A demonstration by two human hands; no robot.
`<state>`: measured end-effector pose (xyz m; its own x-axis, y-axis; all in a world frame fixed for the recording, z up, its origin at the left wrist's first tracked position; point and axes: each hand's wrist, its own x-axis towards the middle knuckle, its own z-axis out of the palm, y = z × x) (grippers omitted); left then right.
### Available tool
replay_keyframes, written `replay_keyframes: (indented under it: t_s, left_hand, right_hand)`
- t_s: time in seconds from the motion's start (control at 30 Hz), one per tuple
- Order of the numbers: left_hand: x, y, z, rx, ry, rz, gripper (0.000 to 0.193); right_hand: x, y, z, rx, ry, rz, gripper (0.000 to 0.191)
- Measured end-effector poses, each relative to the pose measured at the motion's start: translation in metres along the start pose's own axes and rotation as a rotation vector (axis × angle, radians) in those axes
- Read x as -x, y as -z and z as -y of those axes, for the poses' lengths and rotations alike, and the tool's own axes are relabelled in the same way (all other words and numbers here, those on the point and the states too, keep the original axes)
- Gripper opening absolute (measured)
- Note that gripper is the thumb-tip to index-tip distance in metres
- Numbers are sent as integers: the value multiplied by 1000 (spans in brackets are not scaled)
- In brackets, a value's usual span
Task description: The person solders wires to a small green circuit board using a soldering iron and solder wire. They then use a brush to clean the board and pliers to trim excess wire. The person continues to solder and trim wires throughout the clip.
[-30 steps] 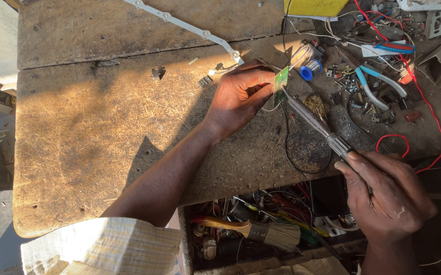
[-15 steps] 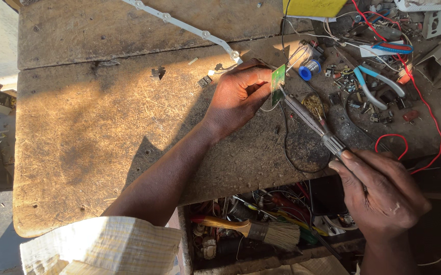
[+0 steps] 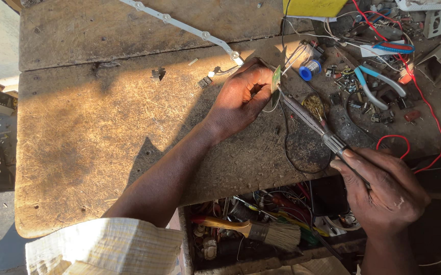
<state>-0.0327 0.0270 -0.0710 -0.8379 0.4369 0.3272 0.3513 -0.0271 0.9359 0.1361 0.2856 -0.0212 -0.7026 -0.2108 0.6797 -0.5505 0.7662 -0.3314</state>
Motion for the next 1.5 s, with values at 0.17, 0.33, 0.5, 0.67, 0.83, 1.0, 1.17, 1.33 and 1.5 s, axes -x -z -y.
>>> replay_keyframes:
  t_s: [0.17, 0.33, 0.5, 0.67, 0.83, 1.0, 1.17, 1.33, 1.5]
  left_hand:
    - [0, 1, -5, -12, -175, -27, 23]
    - [0, 3, -8, -303, -370, -101, 11]
    - [-1, 3, -9, -237, -394, -106, 14]
    - [0, 3, -11, -242, -334, -112, 16]
    - [-1, 0, -12, -197, -365, -153, 16]
    - [0, 1, -10, -213, -386, -163, 16]
    - [-4, 3, -8, -249, -157, -132, 4]
    - [-4, 5, -9, -163, -164, -73, 3]
    - [-5, 3, -9, -144, -195, -34, 7]
  right_hand:
    - [-1, -2, -4, -2, 25, -27, 29]
    - [0, -4, -5, -24, 20, -27, 29]
    - [0, -4, -8, -13, 42, -23, 28]
    - [2, -4, -8, -28, 18, -11, 27]
    - [5, -5, -7, 3, 29, -22, 28]
    - [6, -6, -8, -81, -15, -27, 25]
    - [4, -5, -6, -27, -15, -34, 26]
    - [-2, -3, 2, -189, -211, -73, 19]
    - [-8, -1, -6, -436, -382, -156, 17]
